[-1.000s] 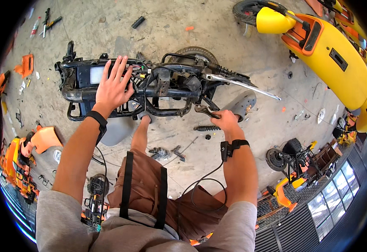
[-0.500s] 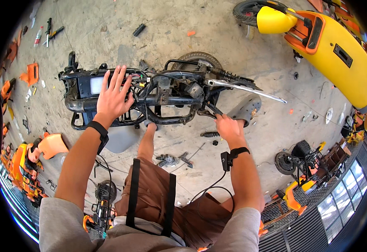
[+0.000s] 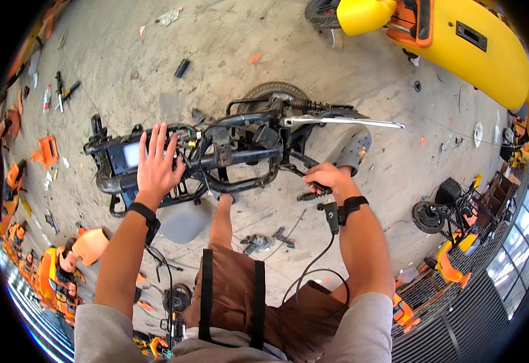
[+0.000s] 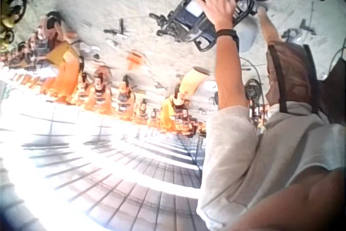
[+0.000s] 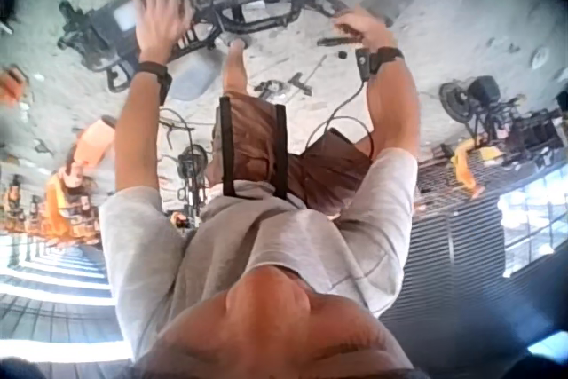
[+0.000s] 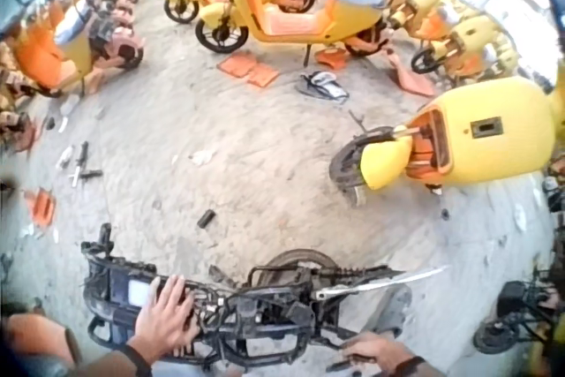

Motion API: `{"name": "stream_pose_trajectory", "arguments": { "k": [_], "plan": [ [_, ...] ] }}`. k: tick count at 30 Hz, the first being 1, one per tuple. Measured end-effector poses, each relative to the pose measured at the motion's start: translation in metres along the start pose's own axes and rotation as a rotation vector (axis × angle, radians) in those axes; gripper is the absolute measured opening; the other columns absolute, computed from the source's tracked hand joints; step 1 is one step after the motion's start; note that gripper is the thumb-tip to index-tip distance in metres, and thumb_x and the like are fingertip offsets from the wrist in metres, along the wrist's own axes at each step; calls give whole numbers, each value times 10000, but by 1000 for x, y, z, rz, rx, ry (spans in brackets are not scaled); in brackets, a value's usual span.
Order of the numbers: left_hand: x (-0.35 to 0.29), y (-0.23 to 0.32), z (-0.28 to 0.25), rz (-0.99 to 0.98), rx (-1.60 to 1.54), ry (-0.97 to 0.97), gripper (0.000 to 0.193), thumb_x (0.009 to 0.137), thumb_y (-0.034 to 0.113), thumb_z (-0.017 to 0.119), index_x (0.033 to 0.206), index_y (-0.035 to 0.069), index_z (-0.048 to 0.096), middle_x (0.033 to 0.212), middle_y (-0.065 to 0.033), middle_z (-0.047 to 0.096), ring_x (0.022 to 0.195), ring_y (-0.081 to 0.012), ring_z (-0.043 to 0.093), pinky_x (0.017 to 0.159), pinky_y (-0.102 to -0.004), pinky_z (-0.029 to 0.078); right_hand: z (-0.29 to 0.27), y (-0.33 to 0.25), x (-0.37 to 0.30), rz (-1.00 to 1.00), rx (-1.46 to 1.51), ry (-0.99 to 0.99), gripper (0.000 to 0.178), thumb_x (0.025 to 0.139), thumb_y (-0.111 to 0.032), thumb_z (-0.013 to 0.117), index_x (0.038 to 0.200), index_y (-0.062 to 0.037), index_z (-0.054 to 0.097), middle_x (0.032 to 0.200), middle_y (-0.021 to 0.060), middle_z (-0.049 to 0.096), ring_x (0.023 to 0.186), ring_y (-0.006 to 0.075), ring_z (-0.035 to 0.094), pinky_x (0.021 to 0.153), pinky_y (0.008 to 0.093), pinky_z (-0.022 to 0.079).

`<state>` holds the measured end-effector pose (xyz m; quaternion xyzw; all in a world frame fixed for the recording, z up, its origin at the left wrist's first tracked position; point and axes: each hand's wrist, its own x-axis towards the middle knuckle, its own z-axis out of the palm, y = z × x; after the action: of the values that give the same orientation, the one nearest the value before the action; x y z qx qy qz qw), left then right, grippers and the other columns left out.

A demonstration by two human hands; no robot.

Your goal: The person assembles a scooter frame by attaching a metal chain to the rear wheel area using a wrench. They repeatedly tighten the chain and adjust its position while holding the frame steady.

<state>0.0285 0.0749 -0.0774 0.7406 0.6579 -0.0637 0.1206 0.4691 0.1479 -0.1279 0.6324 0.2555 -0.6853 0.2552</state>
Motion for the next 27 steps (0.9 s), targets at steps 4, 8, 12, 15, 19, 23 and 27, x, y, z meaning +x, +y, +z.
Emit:
{"name": "stream_pose_trajectory", "arguments": {
  "k": [4,8,12,15,19,23,27],
  "plan": [
    [-5,3,-1,0,1,-22,533,838,249,558,1334,56,522,1543,-189,310,1449,-317,266,1182,-513,173,6,4,-12,159,449,-195,198,954,-197,590,1064,-33,610,597,-36,410,467,83,375,424,239,290],
    [2,1,-2,7,-14,-15,551,847,292,579,1335,45,519,1547,-189,303,1453,-317,256,1184,-511,169,-4,0,-10,247,503,-310,209,1006,-279,509,1009,-73,545,591,-68,323,465,57,279,413,240,216],
    [1,-2,0,25,-4,-7,587,866,413,583,1321,44,545,1542,-207,306,1447,-338,260,1178,-522,164,4,-18,-11,312,266,-204,296,1006,-357,511,875,-91,500,558,-70,258,444,63,232,411,266,185],
    [0,-3,0,22,-16,-17,597,888,432,585,1347,54,525,1554,-192,286,1452,-330,247,1182,-516,153,8,-15,-8,338,156,-155,367,1004,-419,506,828,-102,454,559,-64,249,446,75,218,418,276,183],
    [-5,-8,2,17,-16,-37,541,941,399,525,1364,62,514,1558,-186,282,1460,-320,232,1185,-518,143,14,-20,-6,383,83,-119,405,998,-458,508,813,-106,431,559,-58,235,444,83,206,423,285,179],
    [-6,-10,6,15,-55,-14,493,948,367,515,1331,57,537,1541,-193,313,1449,-314,259,1182,-517,159,26,-11,-9,349,82,-39,421,979,-478,540,789,-116,437,550,-57,246,423,77,205,399,269,157],
    [-7,-10,8,26,-68,21,485,935,376,532,1301,58,550,1523,-194,341,1436,-332,276,1172,-524,184,36,-5,-15,337,103,63,424,971,-470,556,763,-119,442,542,-52,268,406,70,218,371,253,148]
  ]
}}
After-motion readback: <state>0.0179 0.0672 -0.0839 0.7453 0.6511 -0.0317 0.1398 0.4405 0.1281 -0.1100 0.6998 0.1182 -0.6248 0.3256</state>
